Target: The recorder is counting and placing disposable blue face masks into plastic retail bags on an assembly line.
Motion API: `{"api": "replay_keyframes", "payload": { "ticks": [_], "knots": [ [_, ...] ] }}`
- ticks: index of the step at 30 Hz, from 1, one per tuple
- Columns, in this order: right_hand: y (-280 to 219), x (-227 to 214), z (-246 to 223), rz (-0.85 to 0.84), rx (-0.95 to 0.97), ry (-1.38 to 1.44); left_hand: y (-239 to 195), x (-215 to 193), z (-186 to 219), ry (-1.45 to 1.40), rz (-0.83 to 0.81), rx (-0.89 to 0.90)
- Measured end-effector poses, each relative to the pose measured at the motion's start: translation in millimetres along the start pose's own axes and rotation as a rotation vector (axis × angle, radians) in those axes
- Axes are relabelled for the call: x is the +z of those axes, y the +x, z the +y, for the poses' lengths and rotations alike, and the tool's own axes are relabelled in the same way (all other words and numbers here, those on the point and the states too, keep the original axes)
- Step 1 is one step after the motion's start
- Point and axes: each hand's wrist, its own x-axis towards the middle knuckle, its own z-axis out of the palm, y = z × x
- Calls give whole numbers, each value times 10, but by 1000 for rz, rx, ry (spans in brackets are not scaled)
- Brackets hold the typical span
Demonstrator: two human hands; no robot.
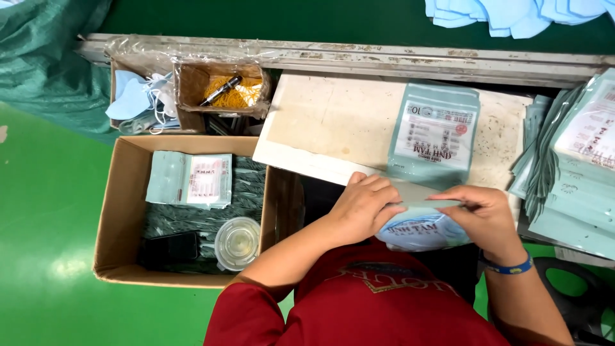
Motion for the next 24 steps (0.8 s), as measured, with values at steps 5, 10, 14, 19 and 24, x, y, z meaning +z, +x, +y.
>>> {"api": "replay_keyframes", "payload": {
  "ticks": [5, 10, 14, 19, 24],
  "knots": [
    [-54, -93, 274, 13, -40, -90, -90, 191, -273, -120, -175, -117],
    [169, -88, 732, 128, 59, 0, -96, 222, -319, -26, -99, -141],
    [259, -68, 725, 39, 42, -164, -129, 267, -354, -126, -152, -188],
    [507, -281, 1120, 66, -8, -496, -174, 152, -298, -145, -136, -158],
    [1146, -1442, 1929, 106, 16, -530, -275, 743, -1916, -154, -106, 106]
  ]
}}
